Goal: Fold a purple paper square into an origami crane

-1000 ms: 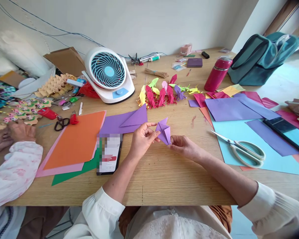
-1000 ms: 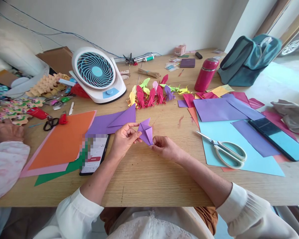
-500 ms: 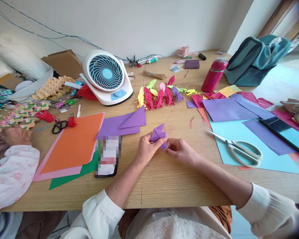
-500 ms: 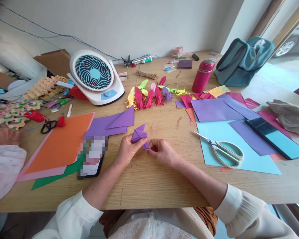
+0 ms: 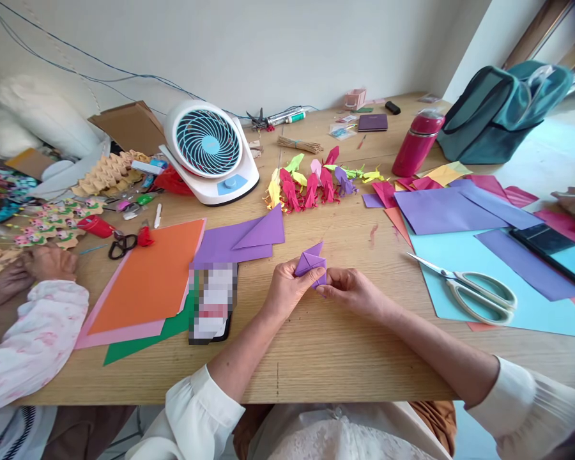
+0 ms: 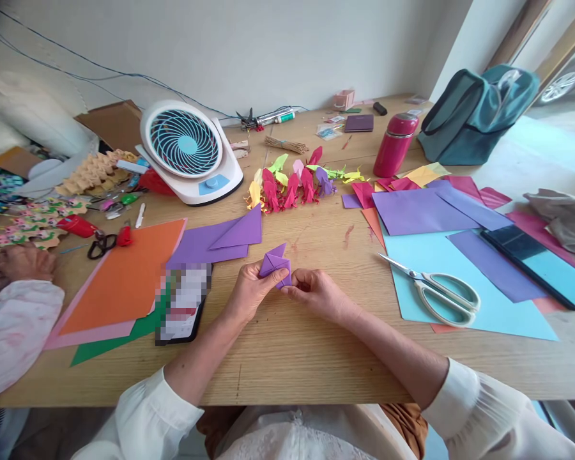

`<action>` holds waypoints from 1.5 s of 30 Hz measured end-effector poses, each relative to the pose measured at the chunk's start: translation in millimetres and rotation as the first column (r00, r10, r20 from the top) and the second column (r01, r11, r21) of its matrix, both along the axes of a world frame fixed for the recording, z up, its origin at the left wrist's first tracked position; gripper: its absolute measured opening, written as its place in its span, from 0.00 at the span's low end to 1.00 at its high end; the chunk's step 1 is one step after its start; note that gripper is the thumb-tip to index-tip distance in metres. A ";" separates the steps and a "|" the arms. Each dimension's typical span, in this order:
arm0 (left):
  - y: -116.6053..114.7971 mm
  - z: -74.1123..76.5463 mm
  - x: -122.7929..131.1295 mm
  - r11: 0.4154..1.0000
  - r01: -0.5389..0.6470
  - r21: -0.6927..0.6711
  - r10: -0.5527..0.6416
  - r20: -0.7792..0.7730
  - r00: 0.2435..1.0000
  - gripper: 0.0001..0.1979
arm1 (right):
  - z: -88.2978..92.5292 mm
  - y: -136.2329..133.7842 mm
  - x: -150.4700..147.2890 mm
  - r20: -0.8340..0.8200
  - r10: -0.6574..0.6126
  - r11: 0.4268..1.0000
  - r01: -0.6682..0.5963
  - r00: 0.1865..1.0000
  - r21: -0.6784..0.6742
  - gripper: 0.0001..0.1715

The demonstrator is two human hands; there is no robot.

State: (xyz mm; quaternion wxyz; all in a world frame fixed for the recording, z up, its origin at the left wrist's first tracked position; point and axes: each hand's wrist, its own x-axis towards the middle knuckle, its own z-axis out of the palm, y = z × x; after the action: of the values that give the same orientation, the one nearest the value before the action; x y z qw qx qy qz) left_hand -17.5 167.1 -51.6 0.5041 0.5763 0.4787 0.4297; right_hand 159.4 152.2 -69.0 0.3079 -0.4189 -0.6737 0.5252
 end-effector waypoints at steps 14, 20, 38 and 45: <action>3.3 -1.8 -5.2 0.996 -0.012 0.083 0.021 -0.115 0.993 0.25 | 9.0 -2.2 0.1 0.036 0.049 0.999 -0.048 0.998 -0.005 0.24; 3.9 -2.9 -3.9 0.994 -0.021 0.111 0.034 -0.116 0.993 0.25 | 7.5 -1.7 2.7 0.039 0.117 0.992 -0.115 0.992 -0.050 0.26; 10.0 5.5 -9.9 0.961 0.085 0.263 -0.042 -0.164 0.986 0.23 | 9.3 -4.2 -0.3 -0.063 0.125 0.980 -0.133 0.990 -0.146 0.31; 15.6 8.1 -16.4 0.985 -0.024 0.169 0.034 -0.055 0.998 0.24 | 13.8 -7.1 0.0 -0.083 0.188 0.967 -0.199 0.979 -0.159 0.29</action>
State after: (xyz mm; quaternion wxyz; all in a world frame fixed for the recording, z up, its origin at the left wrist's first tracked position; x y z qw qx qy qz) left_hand -33.9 182.6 -43.5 0.4334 0.6218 0.4635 0.4590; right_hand 159.5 145.0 -55.2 0.2417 -0.3574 -0.6544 0.6210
